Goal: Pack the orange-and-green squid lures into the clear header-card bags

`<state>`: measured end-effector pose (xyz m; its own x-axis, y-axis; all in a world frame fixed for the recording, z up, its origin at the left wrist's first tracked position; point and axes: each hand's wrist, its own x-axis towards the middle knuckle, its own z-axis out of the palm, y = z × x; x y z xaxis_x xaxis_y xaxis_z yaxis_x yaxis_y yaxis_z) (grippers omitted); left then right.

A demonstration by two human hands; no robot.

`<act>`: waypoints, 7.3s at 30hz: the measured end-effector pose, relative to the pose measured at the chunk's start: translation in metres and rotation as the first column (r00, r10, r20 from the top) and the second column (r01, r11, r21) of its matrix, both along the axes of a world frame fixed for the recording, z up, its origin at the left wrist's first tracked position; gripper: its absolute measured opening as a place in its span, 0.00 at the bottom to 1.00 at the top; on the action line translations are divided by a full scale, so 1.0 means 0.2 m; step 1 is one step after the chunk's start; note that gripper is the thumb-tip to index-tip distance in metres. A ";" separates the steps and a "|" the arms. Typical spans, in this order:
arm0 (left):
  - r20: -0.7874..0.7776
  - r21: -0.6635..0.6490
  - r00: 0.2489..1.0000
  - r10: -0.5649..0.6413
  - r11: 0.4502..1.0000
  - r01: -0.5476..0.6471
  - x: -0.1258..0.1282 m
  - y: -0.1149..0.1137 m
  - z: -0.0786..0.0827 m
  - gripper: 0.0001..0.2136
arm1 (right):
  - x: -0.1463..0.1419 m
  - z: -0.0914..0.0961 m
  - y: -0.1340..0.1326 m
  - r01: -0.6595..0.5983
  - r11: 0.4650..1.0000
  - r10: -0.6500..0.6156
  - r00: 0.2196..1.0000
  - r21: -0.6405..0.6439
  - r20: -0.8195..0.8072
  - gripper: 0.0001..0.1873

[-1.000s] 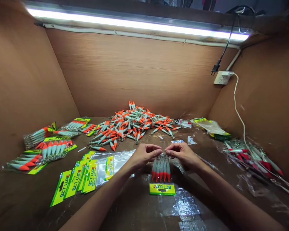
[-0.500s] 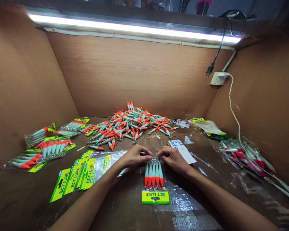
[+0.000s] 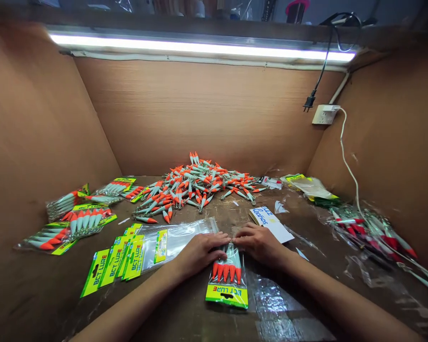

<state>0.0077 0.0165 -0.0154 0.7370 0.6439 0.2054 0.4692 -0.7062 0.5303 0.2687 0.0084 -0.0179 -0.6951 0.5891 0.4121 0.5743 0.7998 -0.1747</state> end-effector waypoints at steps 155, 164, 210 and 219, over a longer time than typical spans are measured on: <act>0.022 0.038 0.990 0.141 0.989 -0.142 -0.19 0.12 0.06 0.49 | -0.16 0.03 0.21 -0.077 0.973 0.085 0.996 -0.218 0.029 0.11; 0.002 0.008 0.993 0.116 0.993 -0.116 -0.20 0.12 0.06 0.46 | 0.22 0.30 0.82 0.691 0.718 -0.657 0.712 -0.082 0.246 0.14; 0.011 0.032 0.993 0.120 0.992 -0.121 -0.20 0.14 0.05 0.48 | -0.02 0.26 0.90 0.749 0.655 -0.705 0.654 -0.100 0.275 0.17; 0.046 0.023 0.995 0.093 0.995 -0.094 -0.20 0.13 0.06 0.49 | 0.05 0.33 0.77 0.611 0.762 -0.574 0.791 -0.215 0.211 0.17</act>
